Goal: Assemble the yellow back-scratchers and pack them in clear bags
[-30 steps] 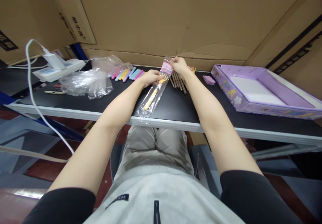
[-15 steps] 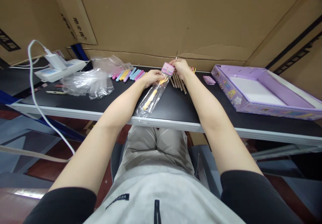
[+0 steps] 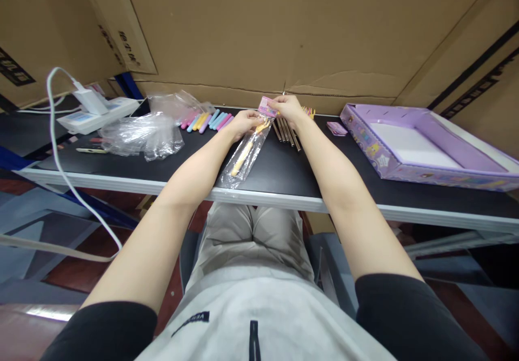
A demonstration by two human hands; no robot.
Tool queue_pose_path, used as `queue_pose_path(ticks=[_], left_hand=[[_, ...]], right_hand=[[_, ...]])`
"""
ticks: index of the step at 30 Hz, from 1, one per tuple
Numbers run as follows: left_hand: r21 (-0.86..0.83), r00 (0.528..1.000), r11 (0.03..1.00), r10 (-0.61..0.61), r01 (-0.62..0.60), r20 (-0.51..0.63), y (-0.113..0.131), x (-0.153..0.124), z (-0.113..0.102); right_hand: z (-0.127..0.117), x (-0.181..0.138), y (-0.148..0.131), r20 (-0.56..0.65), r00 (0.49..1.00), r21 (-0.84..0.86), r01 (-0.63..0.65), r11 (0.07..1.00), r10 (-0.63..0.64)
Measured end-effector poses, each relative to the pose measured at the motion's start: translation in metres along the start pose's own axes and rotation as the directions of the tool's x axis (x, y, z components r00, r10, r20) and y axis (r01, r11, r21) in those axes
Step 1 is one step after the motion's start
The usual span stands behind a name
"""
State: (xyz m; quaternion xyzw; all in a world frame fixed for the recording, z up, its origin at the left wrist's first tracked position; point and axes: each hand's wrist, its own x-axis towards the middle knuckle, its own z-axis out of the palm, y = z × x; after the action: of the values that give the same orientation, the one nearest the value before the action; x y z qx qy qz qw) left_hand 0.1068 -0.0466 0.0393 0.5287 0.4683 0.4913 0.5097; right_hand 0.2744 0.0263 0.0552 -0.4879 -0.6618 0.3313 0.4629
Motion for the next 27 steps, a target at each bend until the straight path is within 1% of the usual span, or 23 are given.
queue_pose_path(ticks=[4, 7, 11, 15, 19, 22, 24, 27], left_hand=[[-0.011, 1.000, 1.000, 0.021, -0.021, 0.001, 0.000, 0.000, 0.002], [-0.014, 0.999, 1.000, 0.027, -0.027, -0.041, 0.000, 0.001, 0.006], [-0.061, 0.990, 0.997, 0.034, -0.043, -0.134, 0.004, -0.002, 0.014], [-0.091, 0.986, 0.995, 0.023, -0.039, -0.167, 0.010, -0.006, 0.019], [-0.088, 0.976, 0.996, 0.013, -0.033, -0.219, 0.009, -0.004, 0.017], [-0.088, 0.964, 0.996, -0.010, -0.013, -0.264, 0.007, 0.004, 0.009], [-0.093, 0.954, 0.996, -0.029, 0.001, -0.300, 0.006, 0.009, 0.001], [-0.129, 0.922, 0.992, -0.064, 0.015, -0.383, 0.006, 0.016, -0.010]], right_hand=[[0.003, 0.006, 0.005, -0.012, 0.999, 0.000, 0.030, 1.000, -0.030], [0.006, 0.010, 0.008, -0.012, 1.000, 0.044, 0.011, 0.999, -0.010], [0.011, 0.012, 0.007, -0.022, 0.997, 0.120, -0.064, 0.991, 0.067], [0.015, 0.007, 0.001, -0.015, 0.992, 0.179, -0.124, 0.976, 0.129], [0.018, -0.003, -0.007, -0.015, 0.980, 0.228, -0.188, 0.955, 0.196], [0.018, -0.009, -0.013, 0.035, 0.975, 0.177, -0.221, 0.959, 0.218], [0.018, -0.013, -0.017, 0.074, 0.978, 0.105, -0.203, 0.973, 0.196], [0.020, -0.022, -0.025, 0.141, 0.975, 0.017, -0.174, 0.985, 0.170]])
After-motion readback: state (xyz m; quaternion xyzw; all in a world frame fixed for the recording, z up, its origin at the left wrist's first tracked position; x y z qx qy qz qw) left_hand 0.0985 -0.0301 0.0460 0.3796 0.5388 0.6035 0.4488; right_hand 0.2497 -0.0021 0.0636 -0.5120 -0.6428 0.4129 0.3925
